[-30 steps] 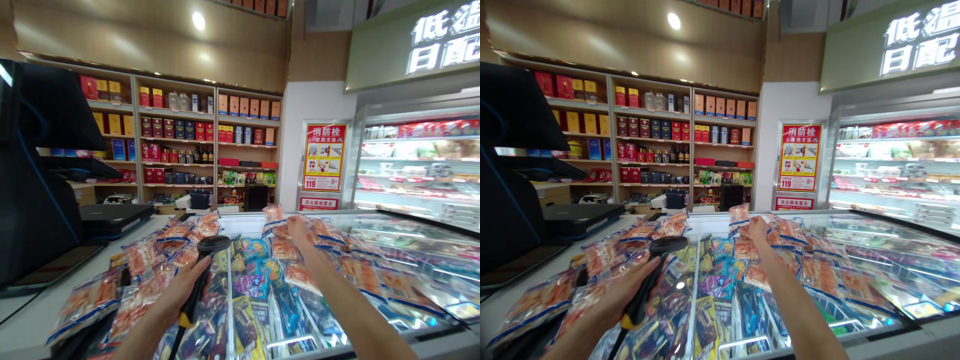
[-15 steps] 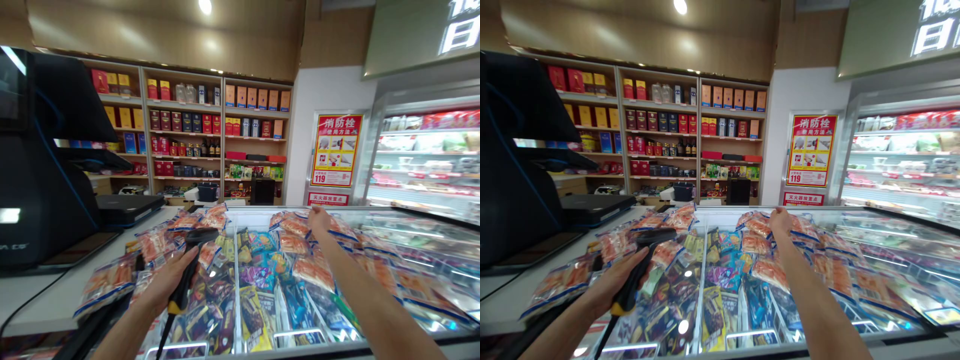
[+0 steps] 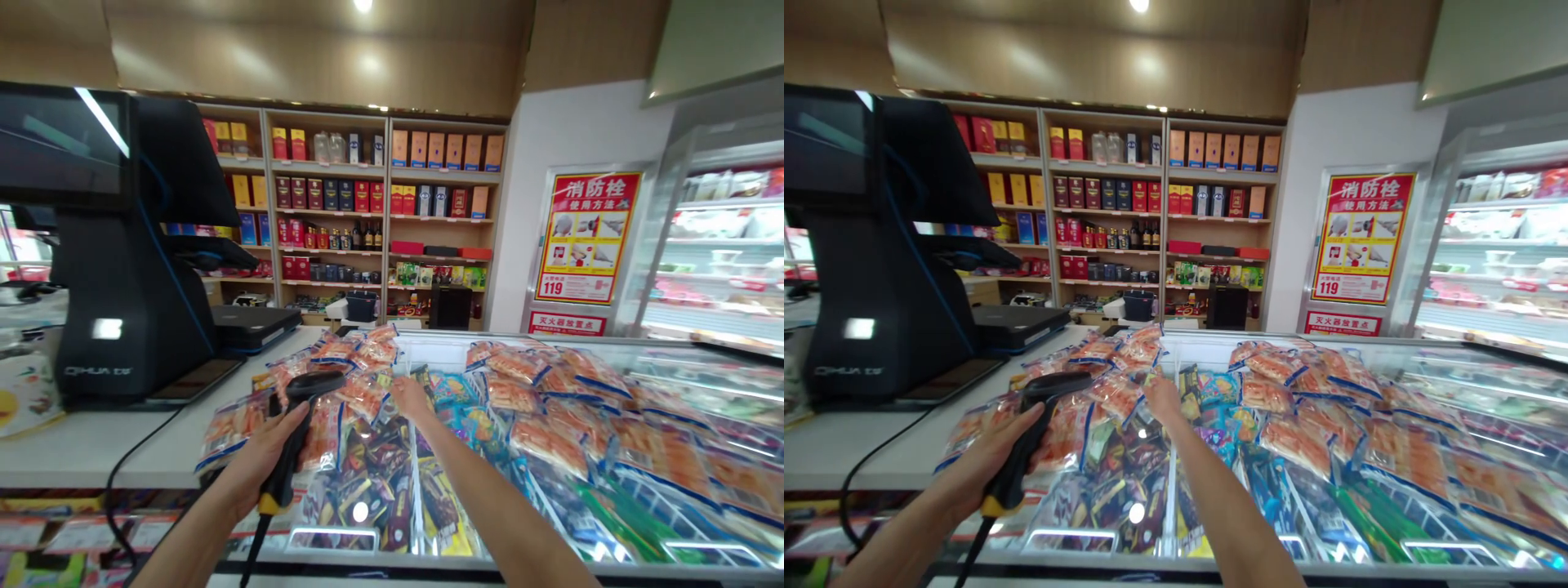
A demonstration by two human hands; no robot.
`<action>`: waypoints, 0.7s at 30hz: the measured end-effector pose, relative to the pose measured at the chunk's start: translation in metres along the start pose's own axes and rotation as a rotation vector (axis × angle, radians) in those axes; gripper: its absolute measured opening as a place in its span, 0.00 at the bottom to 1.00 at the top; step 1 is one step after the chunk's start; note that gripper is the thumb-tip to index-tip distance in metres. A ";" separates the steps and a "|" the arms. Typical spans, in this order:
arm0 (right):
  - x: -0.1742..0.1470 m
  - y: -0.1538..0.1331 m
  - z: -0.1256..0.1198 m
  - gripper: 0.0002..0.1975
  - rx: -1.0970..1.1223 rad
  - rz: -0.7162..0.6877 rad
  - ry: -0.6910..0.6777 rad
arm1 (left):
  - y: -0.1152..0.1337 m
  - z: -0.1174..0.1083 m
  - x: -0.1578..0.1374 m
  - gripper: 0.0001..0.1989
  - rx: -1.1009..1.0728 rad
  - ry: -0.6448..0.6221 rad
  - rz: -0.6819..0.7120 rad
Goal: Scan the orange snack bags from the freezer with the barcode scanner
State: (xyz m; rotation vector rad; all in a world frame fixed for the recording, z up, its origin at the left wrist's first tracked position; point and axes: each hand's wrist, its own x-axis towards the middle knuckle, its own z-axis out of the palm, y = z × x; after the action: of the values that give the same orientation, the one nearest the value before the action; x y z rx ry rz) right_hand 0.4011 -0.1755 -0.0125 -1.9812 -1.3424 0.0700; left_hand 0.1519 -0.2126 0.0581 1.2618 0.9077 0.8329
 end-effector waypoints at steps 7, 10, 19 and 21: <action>0.000 -0.016 0.013 0.15 -0.122 0.033 -0.135 | -0.002 -0.006 -0.001 0.15 -0.030 0.043 0.037; -0.004 -0.012 0.013 0.08 -0.038 0.013 -0.126 | -0.001 -0.001 -0.001 0.16 -0.043 0.016 0.021; -0.009 0.046 -0.050 0.07 0.043 -0.208 0.219 | 0.006 0.037 -0.012 0.15 -0.028 -0.136 0.046; -0.011 0.057 -0.067 0.06 -0.027 -0.213 0.268 | 0.007 0.049 -0.012 0.15 -0.025 -0.193 0.054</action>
State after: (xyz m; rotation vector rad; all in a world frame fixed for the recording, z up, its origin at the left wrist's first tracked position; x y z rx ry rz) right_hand 0.4690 -0.2311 -0.0006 -1.7843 -1.3712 -0.3047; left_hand 0.1907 -0.2430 0.0695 1.3245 0.7097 0.7480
